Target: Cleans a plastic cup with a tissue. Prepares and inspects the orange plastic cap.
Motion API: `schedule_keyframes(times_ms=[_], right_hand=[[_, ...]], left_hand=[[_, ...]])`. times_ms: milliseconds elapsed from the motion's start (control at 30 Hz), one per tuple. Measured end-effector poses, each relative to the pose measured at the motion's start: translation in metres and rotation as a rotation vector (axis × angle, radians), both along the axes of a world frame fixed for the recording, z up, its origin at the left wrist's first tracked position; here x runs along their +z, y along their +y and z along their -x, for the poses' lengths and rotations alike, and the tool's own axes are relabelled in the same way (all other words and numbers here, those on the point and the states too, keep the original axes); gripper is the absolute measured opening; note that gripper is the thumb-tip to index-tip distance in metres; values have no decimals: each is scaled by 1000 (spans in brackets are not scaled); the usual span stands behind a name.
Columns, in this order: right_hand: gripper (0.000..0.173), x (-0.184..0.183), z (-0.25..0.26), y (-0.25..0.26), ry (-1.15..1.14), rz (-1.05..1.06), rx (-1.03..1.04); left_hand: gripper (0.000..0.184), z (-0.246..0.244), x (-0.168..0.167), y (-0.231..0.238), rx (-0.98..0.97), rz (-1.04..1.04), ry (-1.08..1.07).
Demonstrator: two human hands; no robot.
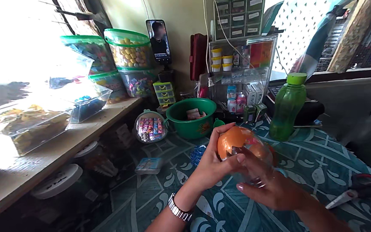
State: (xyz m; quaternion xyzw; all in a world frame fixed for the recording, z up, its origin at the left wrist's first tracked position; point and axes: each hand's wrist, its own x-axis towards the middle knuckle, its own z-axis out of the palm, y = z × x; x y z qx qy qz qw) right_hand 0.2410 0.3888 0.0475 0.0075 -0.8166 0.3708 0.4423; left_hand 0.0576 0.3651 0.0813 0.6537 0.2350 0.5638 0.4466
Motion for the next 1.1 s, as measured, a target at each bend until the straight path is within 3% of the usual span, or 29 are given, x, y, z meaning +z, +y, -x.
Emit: schedule_keyframes(times_ms=[267, 500, 633, 733, 900, 1100], right_hand=[[54, 1, 4, -10, -36, -43, -258], [64, 0, -1, 0, 26, -7, 52], [42, 0, -1, -1, 72, -101, -6], [27, 3, -4, 1, 57, -116, -142], [57, 2, -1, -4, -107, -349, -487], [65, 0, -2, 3, -186, -402, -367]], left_hand=[[86, 0, -2, 3, 29, 33, 27], [86, 7, -4, 6, -34, -114, 19], [82, 10, -5, 8, -132, -198, -3], [91, 11, -1, 7, -76, -197, 105], [106, 8, 5, 3, 73, -71, 98], [83, 2, 1, 4, 124, -38, 30]])
